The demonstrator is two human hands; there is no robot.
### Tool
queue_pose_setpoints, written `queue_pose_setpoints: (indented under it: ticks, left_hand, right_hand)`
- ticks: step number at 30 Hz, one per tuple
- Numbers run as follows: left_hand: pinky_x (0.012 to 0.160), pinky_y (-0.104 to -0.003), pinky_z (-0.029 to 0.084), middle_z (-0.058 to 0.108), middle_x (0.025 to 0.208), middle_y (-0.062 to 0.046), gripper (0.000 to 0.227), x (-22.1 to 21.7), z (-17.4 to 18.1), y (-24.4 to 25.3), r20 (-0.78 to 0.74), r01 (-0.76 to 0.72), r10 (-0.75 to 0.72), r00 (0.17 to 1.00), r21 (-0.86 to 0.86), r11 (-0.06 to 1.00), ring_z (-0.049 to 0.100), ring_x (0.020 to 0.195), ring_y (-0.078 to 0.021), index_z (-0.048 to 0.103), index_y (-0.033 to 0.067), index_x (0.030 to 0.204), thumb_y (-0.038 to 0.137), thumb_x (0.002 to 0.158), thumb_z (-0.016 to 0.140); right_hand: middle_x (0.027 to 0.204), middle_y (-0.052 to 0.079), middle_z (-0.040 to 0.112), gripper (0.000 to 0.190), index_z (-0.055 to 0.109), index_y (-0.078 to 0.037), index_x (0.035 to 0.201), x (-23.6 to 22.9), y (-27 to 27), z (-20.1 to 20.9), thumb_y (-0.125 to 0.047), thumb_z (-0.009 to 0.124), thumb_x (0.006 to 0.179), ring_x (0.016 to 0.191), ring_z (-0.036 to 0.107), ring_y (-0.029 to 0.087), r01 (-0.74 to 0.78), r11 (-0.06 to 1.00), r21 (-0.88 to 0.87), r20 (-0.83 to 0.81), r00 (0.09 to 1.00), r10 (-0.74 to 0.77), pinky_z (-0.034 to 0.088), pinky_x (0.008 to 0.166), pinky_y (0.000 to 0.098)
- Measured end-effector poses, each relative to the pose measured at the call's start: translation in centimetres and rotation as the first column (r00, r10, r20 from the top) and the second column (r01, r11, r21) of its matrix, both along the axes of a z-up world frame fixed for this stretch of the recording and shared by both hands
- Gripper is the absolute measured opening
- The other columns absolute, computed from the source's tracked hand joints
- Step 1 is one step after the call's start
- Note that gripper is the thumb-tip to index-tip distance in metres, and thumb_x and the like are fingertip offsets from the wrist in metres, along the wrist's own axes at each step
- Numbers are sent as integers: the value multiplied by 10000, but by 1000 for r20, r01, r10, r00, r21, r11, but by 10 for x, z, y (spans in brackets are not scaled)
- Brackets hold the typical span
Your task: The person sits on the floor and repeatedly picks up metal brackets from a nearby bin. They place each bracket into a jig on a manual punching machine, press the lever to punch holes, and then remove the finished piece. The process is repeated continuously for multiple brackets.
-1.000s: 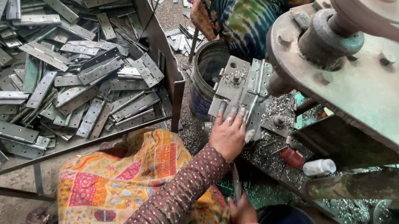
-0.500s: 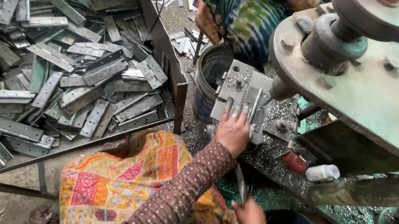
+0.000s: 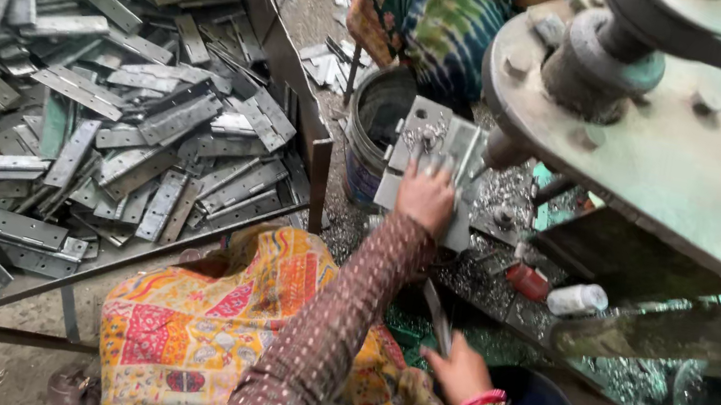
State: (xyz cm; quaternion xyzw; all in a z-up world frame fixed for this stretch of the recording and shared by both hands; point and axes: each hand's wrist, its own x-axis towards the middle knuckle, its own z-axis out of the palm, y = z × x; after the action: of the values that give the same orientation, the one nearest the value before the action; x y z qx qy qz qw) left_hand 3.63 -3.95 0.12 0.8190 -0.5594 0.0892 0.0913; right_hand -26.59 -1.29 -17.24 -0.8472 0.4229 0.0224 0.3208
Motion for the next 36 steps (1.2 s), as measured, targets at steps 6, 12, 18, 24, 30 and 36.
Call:
queue_pose_setpoints:
  ticks: [6,12,18,24,30,36]
  left_hand:
    - [1246,-577,113,525,1509,-58,253,18,3,-26,-196,-36,36,980,4,999,442,1438,-239,756,134,1081,210,978,538]
    - [1223,-587,114,567,1448,-84,270,14,6,-2,-135,11,-36,990,-181,984,479,1362,-247,765,112,995,205,941,517]
    - [1244,-541,193,625,1355,-114,313,-38,22,80,-6,88,-93,996,-263,961,536,1324,-265,712,88,1179,189,929,552]
    - [1173,-582,319,635,1211,-100,298,-40,12,123,94,194,-170,981,-424,885,615,1207,-274,642,61,1149,169,879,575]
    - [1015,-500,510,609,1195,-95,83,-32,30,84,-238,106,-361,902,-688,718,675,978,-304,579,54,1085,51,1002,572]
    - [953,-576,483,596,1314,-129,435,-44,19,48,104,66,-37,994,-291,954,643,1044,-286,604,114,1225,90,794,656]
  right_hand:
    - [762,245,704,494,551,-34,1130,8,19,-31,-434,671,864,724,684,468,163,984,-73,54,986,-160,519,630,558]
    - [771,224,715,506,595,-41,994,7,26,-18,-497,735,827,732,727,407,92,995,-35,-75,993,-94,569,660,485]
    - [798,195,708,508,571,-39,951,20,-6,71,-486,772,814,776,715,382,38,999,19,-216,976,-33,540,712,466]
    - [823,218,702,519,578,-29,957,31,16,86,-469,796,790,809,698,409,29,999,-40,-102,994,-33,547,709,474]
    - [821,172,717,475,590,-53,966,31,1,89,-472,753,812,787,712,381,44,999,29,-214,976,-36,547,735,474]
    - [812,214,701,508,574,-15,966,29,9,90,-450,784,806,788,699,403,14,999,29,-133,991,-10,538,733,478]
